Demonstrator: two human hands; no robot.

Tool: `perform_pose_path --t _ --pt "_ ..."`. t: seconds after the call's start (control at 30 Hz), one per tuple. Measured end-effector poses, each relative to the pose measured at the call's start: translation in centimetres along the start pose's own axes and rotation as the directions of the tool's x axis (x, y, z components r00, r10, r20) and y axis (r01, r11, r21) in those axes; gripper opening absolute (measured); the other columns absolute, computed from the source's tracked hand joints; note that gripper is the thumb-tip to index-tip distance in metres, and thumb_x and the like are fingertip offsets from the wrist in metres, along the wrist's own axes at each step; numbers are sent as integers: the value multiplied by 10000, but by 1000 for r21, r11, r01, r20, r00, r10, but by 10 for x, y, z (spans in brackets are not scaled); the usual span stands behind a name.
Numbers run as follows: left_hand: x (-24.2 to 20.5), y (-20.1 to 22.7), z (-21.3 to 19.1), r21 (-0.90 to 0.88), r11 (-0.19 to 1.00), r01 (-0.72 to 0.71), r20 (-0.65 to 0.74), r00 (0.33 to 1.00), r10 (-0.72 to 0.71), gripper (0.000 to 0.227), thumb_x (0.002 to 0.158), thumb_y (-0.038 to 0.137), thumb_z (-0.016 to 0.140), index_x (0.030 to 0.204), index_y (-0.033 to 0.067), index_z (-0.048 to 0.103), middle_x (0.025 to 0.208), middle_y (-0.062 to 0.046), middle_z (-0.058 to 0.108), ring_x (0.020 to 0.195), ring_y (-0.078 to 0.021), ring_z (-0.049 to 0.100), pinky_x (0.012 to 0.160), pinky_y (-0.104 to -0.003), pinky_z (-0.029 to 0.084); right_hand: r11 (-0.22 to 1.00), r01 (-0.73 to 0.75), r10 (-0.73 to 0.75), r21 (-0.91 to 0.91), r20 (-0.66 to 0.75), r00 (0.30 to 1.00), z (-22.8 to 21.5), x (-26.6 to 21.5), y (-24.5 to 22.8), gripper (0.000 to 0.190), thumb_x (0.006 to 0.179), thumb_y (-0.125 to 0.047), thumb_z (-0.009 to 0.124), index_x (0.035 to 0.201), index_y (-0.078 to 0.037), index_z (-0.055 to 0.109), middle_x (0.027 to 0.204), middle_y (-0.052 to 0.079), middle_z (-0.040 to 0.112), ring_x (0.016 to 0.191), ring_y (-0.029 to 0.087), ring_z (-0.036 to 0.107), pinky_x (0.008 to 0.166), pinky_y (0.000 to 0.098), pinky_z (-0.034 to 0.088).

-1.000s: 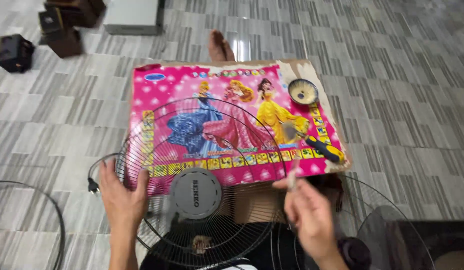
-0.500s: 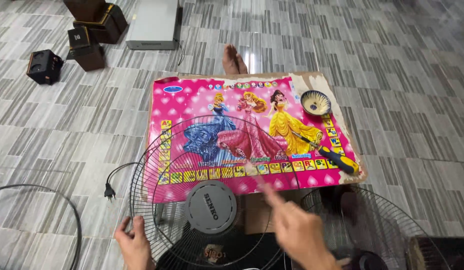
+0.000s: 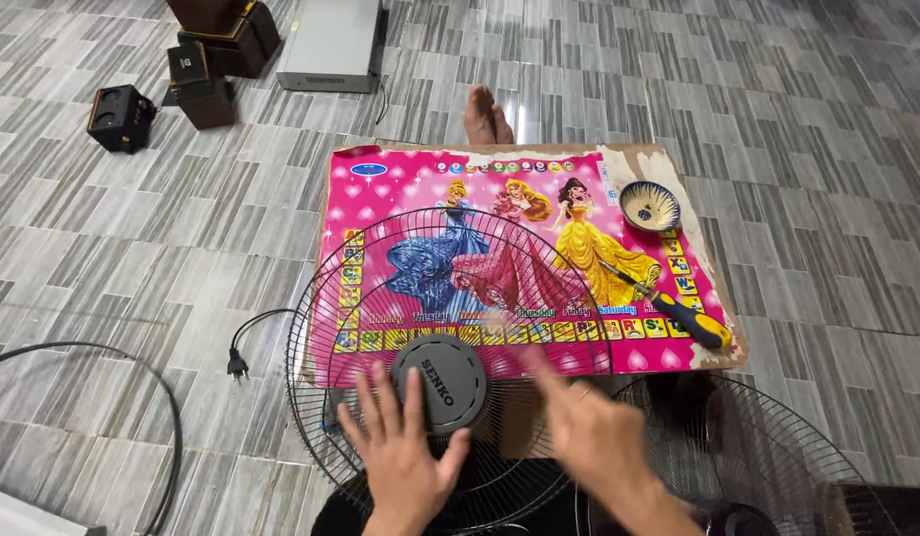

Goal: Cleaning the metal guard and motor housing of an electric fan using a cotton swab and cloth

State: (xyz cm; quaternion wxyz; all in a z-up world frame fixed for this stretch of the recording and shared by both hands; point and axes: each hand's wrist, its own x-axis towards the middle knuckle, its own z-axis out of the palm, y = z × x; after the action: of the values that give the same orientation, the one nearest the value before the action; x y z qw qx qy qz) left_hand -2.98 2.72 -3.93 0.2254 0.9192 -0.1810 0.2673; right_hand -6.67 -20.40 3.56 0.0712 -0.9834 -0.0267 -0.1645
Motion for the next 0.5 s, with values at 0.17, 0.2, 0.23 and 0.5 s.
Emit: perform_pose_path --t 0.17,0.2,0.23,0.5 --pt "8 7 -1 26 1000 -13 26 1000 13 998 826 603 633 1611 92 288 1700 -252 152 1585 -449 91 1210 -711 48 999 37 -37 -19 -29 999 -7 -12 -26 640 853 -118 623 1476 -218 521 510 -20 561 292 144 413 265 332 343" --pt "7 7 -3 37 999 -16 4 1000 16 1004 806 597 664 1601 92 318 1691 -253 194 1577 -457 150 1213 -702 105 994 97 -98 40 19 995 -8 -23 -39 709 758 -115 680 1432 -310 582 560 4 553 298 200 464 278 373 433" --pt "5 7 -4 35 999 -17 13 1000 17 1004 806 597 664 1601 92 318 1691 -253 194 1577 -457 150 1213 -702 105 995 90 -92 43 25 995 -7 -17 -27 709 758 -115 680 1432 -310 582 560 4 553 298 200 464 278 373 433" --pt "5 3 2 26 1000 -1 16 1000 0 981 835 613 618 1613 107 302 1700 -240 181 1587 -437 120 1237 -680 46 993 119 -119 -4 17 993 -12 -18 -32 681 803 -127 654 1469 -222 546 543 -19 528 322 153 430 302 318 421"
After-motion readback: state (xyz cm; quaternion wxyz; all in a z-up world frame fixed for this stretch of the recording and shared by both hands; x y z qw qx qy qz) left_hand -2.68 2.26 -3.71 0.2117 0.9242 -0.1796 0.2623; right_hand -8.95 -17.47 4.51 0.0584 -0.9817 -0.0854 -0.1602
